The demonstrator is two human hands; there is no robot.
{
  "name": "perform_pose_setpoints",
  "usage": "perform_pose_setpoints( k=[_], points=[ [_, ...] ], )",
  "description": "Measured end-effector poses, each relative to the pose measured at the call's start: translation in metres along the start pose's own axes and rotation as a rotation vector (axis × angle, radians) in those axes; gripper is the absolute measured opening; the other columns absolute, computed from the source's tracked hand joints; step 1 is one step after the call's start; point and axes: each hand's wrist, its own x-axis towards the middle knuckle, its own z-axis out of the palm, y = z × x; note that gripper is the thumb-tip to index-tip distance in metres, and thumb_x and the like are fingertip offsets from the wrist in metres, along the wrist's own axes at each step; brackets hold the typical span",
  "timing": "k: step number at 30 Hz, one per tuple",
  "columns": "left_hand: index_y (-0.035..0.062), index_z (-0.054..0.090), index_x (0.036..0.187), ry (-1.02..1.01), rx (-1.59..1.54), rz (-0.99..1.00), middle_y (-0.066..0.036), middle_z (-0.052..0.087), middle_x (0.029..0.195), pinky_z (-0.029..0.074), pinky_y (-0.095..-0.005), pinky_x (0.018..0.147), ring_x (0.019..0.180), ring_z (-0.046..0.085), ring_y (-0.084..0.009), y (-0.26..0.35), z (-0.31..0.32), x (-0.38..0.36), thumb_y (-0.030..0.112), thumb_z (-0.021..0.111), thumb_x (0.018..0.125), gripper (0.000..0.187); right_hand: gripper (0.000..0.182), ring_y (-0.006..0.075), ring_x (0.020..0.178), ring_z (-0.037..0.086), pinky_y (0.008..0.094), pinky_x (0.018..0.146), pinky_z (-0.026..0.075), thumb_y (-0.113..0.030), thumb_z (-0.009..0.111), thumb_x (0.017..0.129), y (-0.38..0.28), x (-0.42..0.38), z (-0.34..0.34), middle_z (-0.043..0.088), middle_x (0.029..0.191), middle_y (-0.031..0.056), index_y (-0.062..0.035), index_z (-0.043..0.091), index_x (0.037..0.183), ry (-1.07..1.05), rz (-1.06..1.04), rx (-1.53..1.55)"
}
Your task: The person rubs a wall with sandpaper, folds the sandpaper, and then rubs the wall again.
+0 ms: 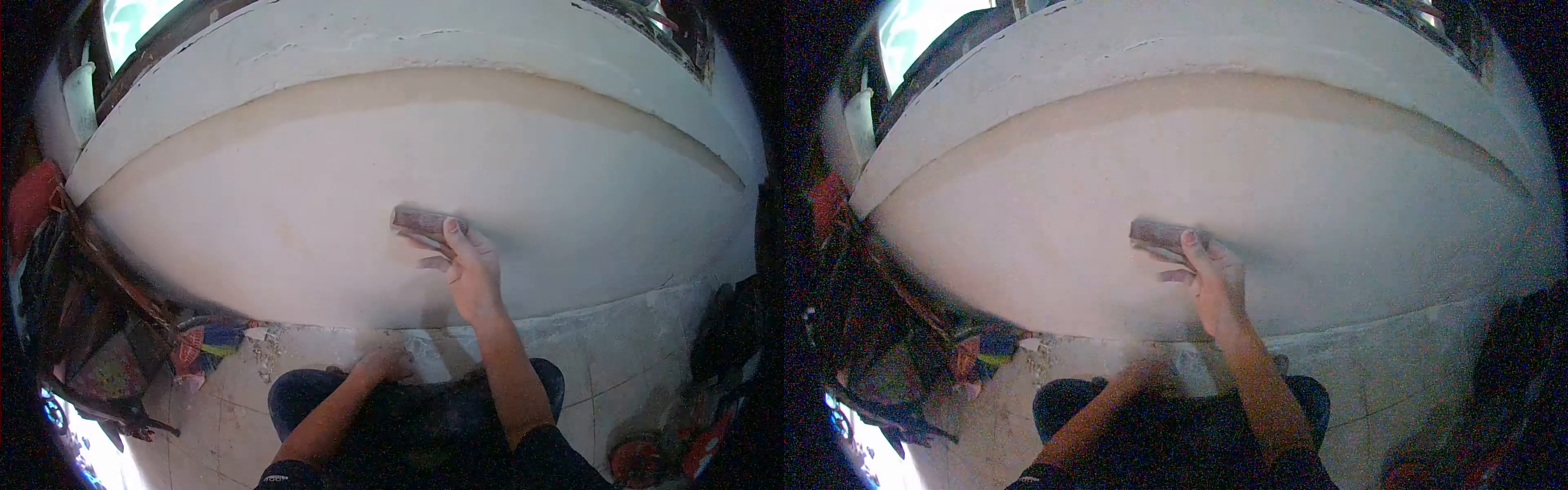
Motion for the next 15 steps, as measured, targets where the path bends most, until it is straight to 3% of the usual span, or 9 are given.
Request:
perform_pose_setpoints(
  k=[2,4,6,7,9,11,13,15],
  points=[
    [0.0119,0.063,0.130,0.002,-0.011,0.068,-0.014,0.061,0.137,0.047,-0.0509,0.105,0.125,0.058,-0.0358,-0.008,0.005,0.006,0.048,0.057,0.095,0.050,0.045,0.0230,0.107,0.069,0.0331,0.083,0.059,-0.035,0.052,0.105,-0.012,0.000,-0.014,0.069,0.119,0.0169,0.0045,0.064,0.124,0.073,-0.109,-0.076],
    [0.0112,0.062,0.130,0.003,-0.034,0.139,-0.014,0.061,0.137,0.047,-0.0510,0.105,0.125,0.058,-0.0356,-0.017,0.021,0.015,0.048,0.057,0.095,0.051,0.044,0.0230,0.105,0.069,0.0325,0.082,0.061,-0.032,0.052,0.105,-0.032,0.000,-0.038,0.070,0.117,0.0162,0.0063,0.061,0.126,0.229,-0.261,0.158],
    [0.0109,0.061,0.132,0.097,0.002,0.185,-0.014,0.062,0.136,0.047,-0.0511,0.105,0.125,0.058,-0.0354,-0.028,0.038,0.027,0.047,0.059,0.095,0.052,0.041,0.0228,0.101,0.069,0.0318,0.086,0.060,-0.026,0.048,0.107,-0.057,-0.002,-0.071,0.069,0.117,0.0150,0.0064,0.059,0.129,0.251,-0.473,0.467],
    [0.0109,0.061,0.132,0.103,0.000,0.184,-0.014,0.062,0.136,0.047,-0.0511,0.105,0.125,0.058,-0.0354,-0.028,0.040,0.035,0.047,0.059,0.095,0.052,0.041,0.0228,0.101,0.069,0.0318,0.086,0.060,-0.026,0.048,0.107,-0.060,-0.002,-0.082,0.069,0.117,0.0150,0.0064,0.059,0.129,0.245,-0.473,0.465],
    [0.0088,0.059,0.134,-0.024,0.020,0.152,-0.016,0.062,0.135,0.046,-0.0505,0.105,0.125,0.058,-0.0362,-0.027,0.042,0.048,0.047,0.060,0.095,0.054,0.034,0.0194,0.108,0.066,0.0355,0.099,0.054,-0.018,0.046,0.106,-0.057,-0.002,-0.099,0.067,0.122,0.0130,0.0028,0.059,0.130,0.035,-0.551,0.551],
    [0.0076,0.059,0.133,0.026,-0.011,0.157,-0.017,0.062,0.134,0.047,-0.0503,0.105,0.124,0.058,-0.0368,-0.029,0.046,0.043,0.046,0.060,0.095,0.054,0.037,0.0236,0.102,0.070,0.0296,0.086,0.060,-0.018,0.046,0.106,-0.036,-0.003,-0.063,0.068,0.122,0.0147,0.0072,0.057,0.131,0.251,-0.367,0.660],
    [0.0065,0.058,0.133,0.068,-0.044,0.168,-0.018,0.062,0.134,0.047,-0.0501,0.105,0.124,0.059,-0.0375,-0.024,0.033,0.024,0.045,0.061,0.095,0.054,0.036,0.0244,0.108,0.069,0.0289,0.079,0.061,-0.018,0.051,0.104,0.021,0.004,-0.056,0.070,0.118,0.0146,0.0073,0.060,0.127,0.312,-0.282,-0.048],
    [0.0049,0.058,0.133,0.031,-0.103,0.110,-0.019,0.062,0.134,0.047,-0.0498,0.105,0.124,0.058,-0.0383,-0.007,0.000,-0.015,0.044,0.060,0.095,0.055,0.033,0.0248,0.105,0.070,0.0271,0.079,0.058,-0.019,0.057,0.102,0.022,-0.003,-0.011,0.072,0.112,0.0131,0.0062,0.063,0.122,0.069,-0.016,0.080]
  ],
)
